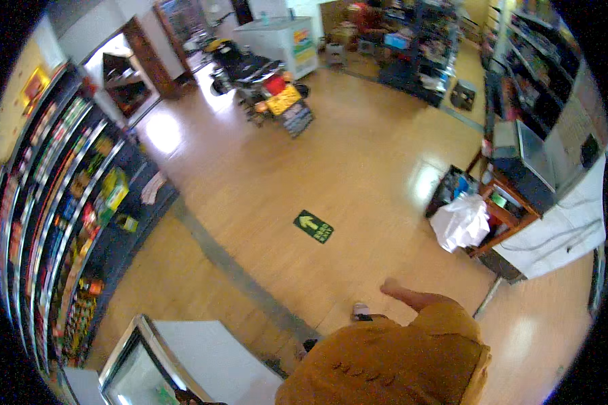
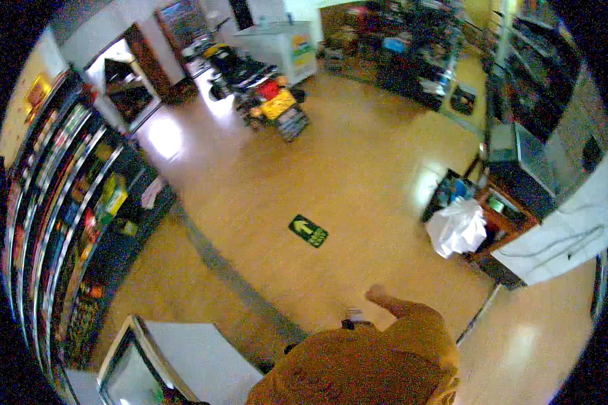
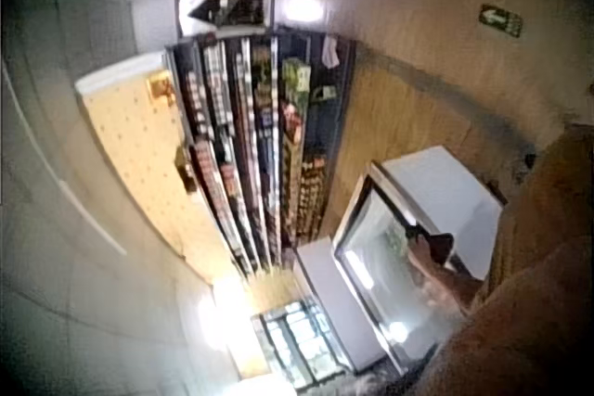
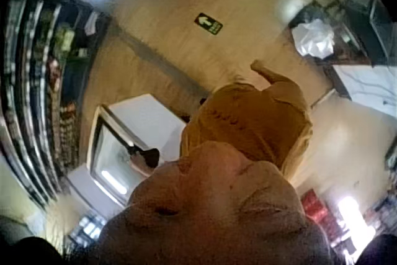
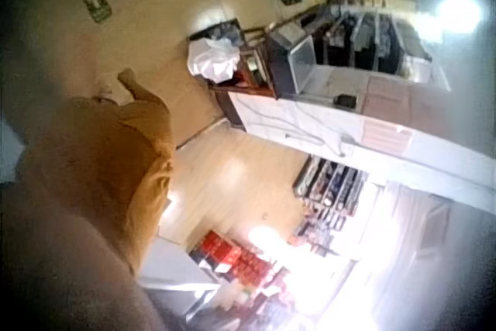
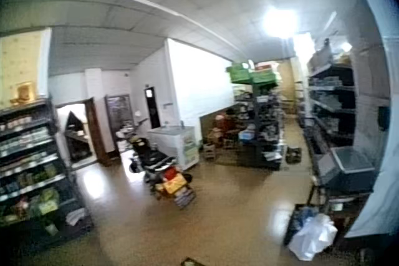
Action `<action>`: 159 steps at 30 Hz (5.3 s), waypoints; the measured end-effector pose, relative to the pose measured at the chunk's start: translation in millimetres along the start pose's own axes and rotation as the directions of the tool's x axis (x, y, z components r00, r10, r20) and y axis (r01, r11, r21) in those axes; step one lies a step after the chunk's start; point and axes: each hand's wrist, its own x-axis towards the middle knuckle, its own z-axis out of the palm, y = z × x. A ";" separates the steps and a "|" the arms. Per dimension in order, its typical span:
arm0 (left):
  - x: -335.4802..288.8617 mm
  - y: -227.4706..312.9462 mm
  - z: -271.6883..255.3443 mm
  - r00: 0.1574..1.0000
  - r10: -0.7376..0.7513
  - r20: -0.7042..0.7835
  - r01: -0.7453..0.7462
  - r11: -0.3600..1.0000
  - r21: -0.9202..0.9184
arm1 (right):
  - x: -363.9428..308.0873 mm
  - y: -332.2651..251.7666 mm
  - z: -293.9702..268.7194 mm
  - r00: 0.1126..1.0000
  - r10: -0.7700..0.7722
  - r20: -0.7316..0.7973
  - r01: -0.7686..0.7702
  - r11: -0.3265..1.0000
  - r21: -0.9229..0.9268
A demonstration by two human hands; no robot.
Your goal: The person wipes the top of stacked red boxes with a brown cloth, then moves to a freezer to wipe the glass lid. They proceed to a shelving unit, picking up and wiping various packaged items including detergent boxes and bars before placing them back on the shelf.
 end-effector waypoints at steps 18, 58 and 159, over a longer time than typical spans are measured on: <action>-163.9 509.3 -7.6 0.211 0.835 0.507 0.131 0.490 -0.862 | 27.7 82.1 -35.1 0.997 -0.047 -0.068 0.070 0.922 0.381; -498.8 1000.0 38.8 -0.663 0.526 0.533 0.087 0.761 -0.643 | 159.3 107.7 -483.4 0.919 0.286 -0.272 0.324 -0.151 0.934; -1273.4 1925.2 323.9 -0.986 0.123 0.116 -0.165 -0.853 -0.495 | 387.0 695.4 -1203.5 -0.811 0.583 -0.049 0.554 0.793 0.253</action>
